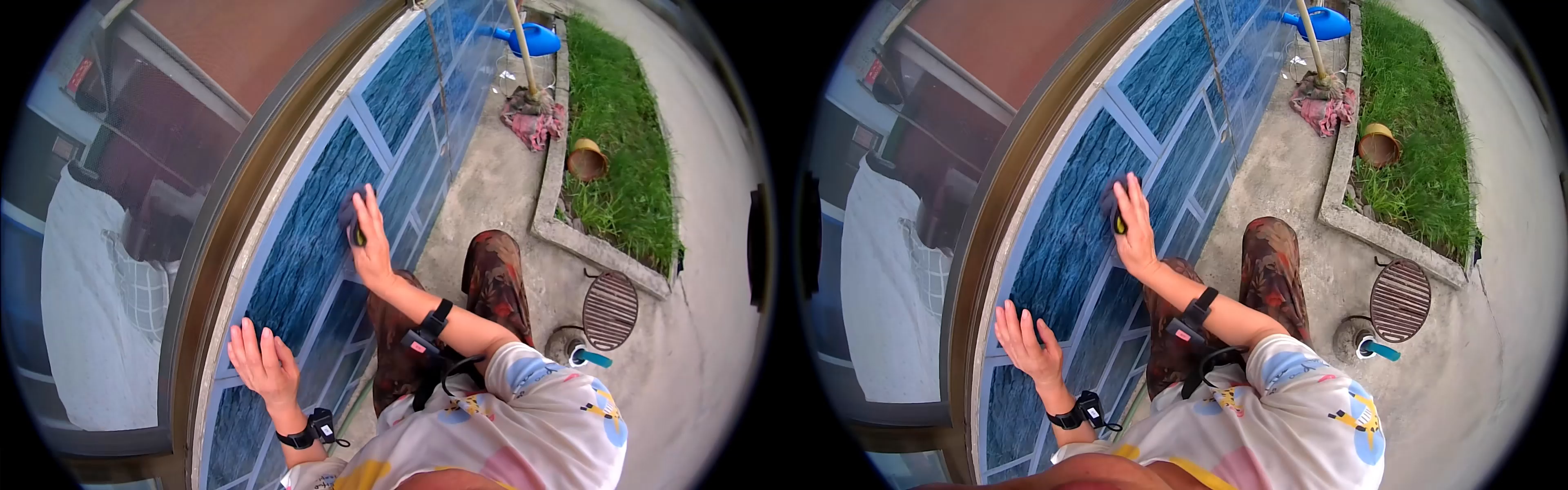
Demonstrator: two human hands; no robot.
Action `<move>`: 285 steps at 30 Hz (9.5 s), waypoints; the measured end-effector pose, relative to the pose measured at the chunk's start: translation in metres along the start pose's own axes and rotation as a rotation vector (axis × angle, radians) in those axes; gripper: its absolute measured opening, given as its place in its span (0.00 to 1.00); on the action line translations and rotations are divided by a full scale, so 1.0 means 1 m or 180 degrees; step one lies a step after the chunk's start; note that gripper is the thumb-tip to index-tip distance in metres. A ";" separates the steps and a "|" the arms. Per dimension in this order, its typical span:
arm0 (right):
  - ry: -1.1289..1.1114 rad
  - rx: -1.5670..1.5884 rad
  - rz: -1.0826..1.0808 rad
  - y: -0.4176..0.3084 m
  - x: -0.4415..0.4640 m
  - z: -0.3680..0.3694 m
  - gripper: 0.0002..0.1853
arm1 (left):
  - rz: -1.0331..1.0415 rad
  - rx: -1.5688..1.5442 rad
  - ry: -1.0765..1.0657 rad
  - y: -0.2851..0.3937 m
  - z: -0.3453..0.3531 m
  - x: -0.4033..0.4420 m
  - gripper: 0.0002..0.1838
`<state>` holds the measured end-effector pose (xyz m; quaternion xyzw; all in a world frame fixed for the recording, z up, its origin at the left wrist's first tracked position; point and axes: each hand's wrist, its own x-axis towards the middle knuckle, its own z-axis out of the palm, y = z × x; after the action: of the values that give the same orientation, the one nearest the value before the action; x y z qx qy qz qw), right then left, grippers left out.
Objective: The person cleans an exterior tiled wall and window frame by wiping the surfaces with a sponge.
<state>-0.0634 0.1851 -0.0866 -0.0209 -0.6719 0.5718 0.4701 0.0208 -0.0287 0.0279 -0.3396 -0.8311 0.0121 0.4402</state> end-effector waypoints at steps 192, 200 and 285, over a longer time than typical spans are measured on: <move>0.2165 0.0975 0.4391 0.496 -0.137 -0.062 0.19 | 0.0904 0.2020 -0.0953 -0.025 0.006 -0.035 0.28; 0.2323 0.1147 0.4608 0.400 -0.182 -0.022 0.20 | 0.0904 0.2158 -0.1049 -0.007 0.016 -0.017 0.28; 0.0818 0.0649 0.0551 0.011 0.060 0.018 0.23 | 0.0394 0.1327 -0.1482 -0.036 -0.043 -0.095 0.26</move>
<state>-0.1140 0.2097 -0.0573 -0.1037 -0.5406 0.6680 0.5008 0.0690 -0.1223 -0.0029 -0.2801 -0.8669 0.2862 0.2967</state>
